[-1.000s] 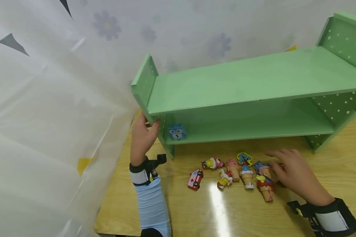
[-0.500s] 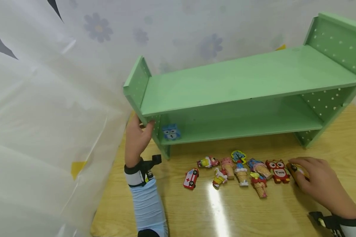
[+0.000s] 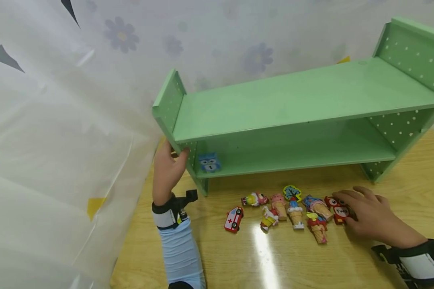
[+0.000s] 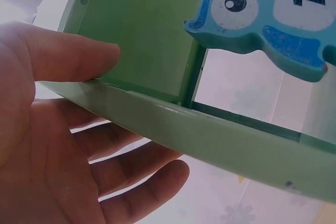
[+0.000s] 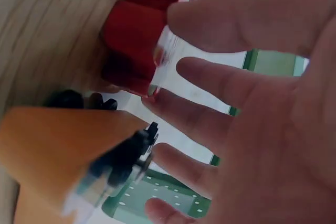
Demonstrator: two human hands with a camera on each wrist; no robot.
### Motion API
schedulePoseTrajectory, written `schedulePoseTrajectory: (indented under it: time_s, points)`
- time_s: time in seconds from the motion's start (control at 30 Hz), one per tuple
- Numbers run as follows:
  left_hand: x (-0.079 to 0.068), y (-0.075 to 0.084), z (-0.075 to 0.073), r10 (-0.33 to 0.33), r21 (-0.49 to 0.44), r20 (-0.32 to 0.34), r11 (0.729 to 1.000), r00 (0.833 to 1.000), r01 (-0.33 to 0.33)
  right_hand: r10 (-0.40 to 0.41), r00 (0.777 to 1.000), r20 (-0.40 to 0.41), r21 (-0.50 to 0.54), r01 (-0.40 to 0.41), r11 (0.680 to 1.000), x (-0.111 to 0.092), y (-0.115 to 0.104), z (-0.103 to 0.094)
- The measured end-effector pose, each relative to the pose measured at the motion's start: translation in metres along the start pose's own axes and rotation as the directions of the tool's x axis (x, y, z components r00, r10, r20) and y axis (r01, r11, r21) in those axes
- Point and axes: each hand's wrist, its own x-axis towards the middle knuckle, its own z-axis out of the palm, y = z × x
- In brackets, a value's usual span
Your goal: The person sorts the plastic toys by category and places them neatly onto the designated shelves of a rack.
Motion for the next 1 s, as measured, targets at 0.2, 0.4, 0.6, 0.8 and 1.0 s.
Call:
schedulePoseTrajectory:
  time_s: [0.2, 0.4, 0.6, 0.8, 1.0]
  points:
    - [0.0, 0.001, -0.001, 0.024, -0.003, 0.0, 1.0, 1.0, -0.024, -0.02, 1.0, 0.015, -0.027, 0.021, 0.999, -0.001, -0.001, -0.001]
    - [-0.001, 0.003, -0.001, 0.027, -0.017, 0.001, 0.999, 1.0, -0.027, -0.061, 0.994, -0.092, -0.009, 0.06, 0.998, -0.003, -0.002, -0.001]
    - [0.0, 0.002, -0.001, 0.021, -0.013, -0.002, 1.0, 1.0, -0.021, -0.121, 0.954, -0.273, -0.027, 0.118, 0.993, -0.006, -0.001, 0.0]
    - [-0.001, 0.001, -0.001, 0.018, -0.005, 0.004, 1.0, 1.0, -0.018, -0.058, 0.969, -0.24, 0.074, 0.078, 0.994, -0.011, -0.001, -0.003]
    - [-0.001, 0.001, -0.001, 0.02, -0.002, -0.001, 1.0, 1.0, -0.02, -0.041, 0.968, -0.247, 0.12, 0.073, 0.99, -0.016, -0.002, -0.013]
